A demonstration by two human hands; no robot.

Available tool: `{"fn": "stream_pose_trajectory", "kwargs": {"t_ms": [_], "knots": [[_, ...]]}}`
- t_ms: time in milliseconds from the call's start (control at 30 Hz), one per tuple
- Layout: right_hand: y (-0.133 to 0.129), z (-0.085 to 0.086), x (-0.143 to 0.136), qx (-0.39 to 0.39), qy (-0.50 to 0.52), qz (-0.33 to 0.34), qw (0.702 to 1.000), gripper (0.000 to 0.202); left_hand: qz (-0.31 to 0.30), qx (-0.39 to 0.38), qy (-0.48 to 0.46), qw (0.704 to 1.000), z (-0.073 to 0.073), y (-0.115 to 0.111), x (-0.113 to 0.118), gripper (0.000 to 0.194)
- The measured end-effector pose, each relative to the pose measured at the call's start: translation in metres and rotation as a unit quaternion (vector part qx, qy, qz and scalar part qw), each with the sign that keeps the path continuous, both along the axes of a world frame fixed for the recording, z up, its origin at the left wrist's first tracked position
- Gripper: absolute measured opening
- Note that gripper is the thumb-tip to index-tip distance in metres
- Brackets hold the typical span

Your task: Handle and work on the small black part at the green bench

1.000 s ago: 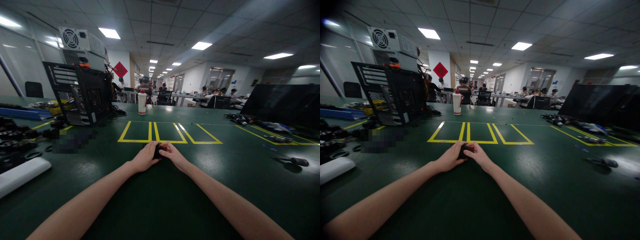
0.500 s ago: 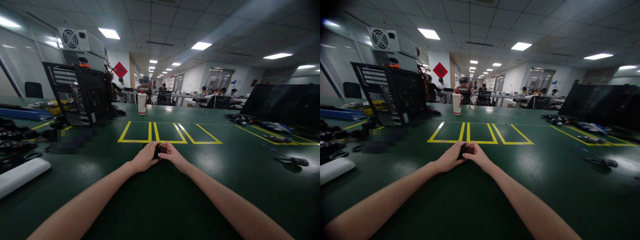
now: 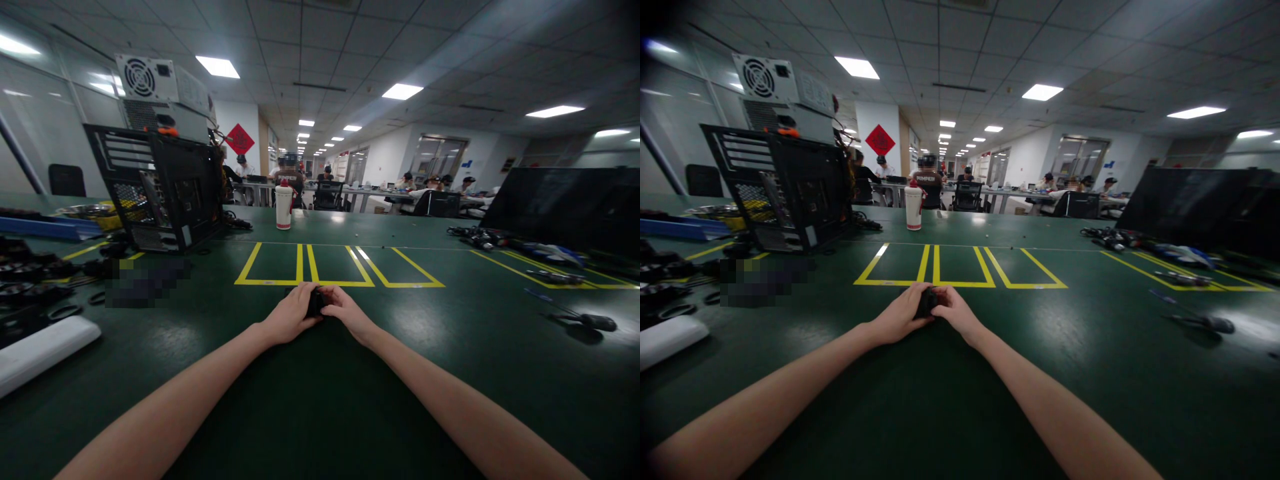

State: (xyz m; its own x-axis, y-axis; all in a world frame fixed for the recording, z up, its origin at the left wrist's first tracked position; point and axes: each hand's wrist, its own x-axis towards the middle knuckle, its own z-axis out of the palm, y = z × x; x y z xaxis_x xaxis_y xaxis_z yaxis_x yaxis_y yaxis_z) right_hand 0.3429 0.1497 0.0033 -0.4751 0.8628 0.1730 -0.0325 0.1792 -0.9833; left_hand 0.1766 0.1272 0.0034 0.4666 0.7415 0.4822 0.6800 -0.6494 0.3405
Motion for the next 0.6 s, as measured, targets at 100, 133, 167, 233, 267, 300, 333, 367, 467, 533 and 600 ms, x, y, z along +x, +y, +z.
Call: {"fn": "stream_pose_trajectory", "kwargs": {"t_ms": [100,133,167,233,267,300,333,367,467,533,600], "knots": [[-0.0003,-0.0016,0.0003,0.004,-0.009,-0.009,1.000,0.035,0.001,0.001,0.001,1.000,0.0013,-0.0010,0.0004,0.057],[-0.0005,-0.0020,0.0004,0.005,-0.011,-0.008,1.000,0.036,0.002,0.001,0.001,1.000,0.0017,-0.0013,0.0004,0.057],[-0.0006,-0.0023,0.0005,0.005,-0.014,-0.005,1.000,0.037,0.003,0.001,0.003,1.000,0.0020,-0.0014,0.0003,0.057],[-0.0008,-0.0022,0.0005,0.007,-0.013,0.002,1.000,0.039,0.004,0.000,0.004,1.000,0.0022,-0.0014,0.0000,0.057],[-0.0008,-0.0021,0.0004,0.008,-0.010,0.006,1.000,0.041,0.004,0.000,0.004,1.000,0.0021,-0.0011,-0.0002,0.057],[-0.0007,-0.0020,0.0001,0.008,-0.006,0.006,1.000,0.042,0.004,0.000,0.004,1.000,0.0019,-0.0008,-0.0003,0.057],[-0.0003,-0.0021,-0.0002,0.008,-0.001,0.005,1.000,0.042,0.003,0.001,0.003,1.000,0.0017,-0.0005,-0.0003,0.057],[0.0003,-0.0024,-0.0006,0.009,0.004,0.003,1.000,0.043,0.002,0.002,0.003,1.000,0.0014,-0.0002,-0.0002,0.057],[0.0028,-0.0046,-0.0018,0.013,0.010,-0.003,1.000,0.040,0.002,0.009,0.005,1.000,0.0007,0.0004,0.0004,0.056],[0.0036,-0.0061,-0.0025,0.023,0.005,-0.009,1.000,0.037,0.006,0.008,0.008,1.000,0.0007,0.0005,0.0006,0.055],[0.0021,-0.0062,-0.0032,0.040,-0.015,-0.017,0.999,0.033,0.015,-0.002,0.010,1.000,0.0011,0.0011,0.0000,0.056]]}}
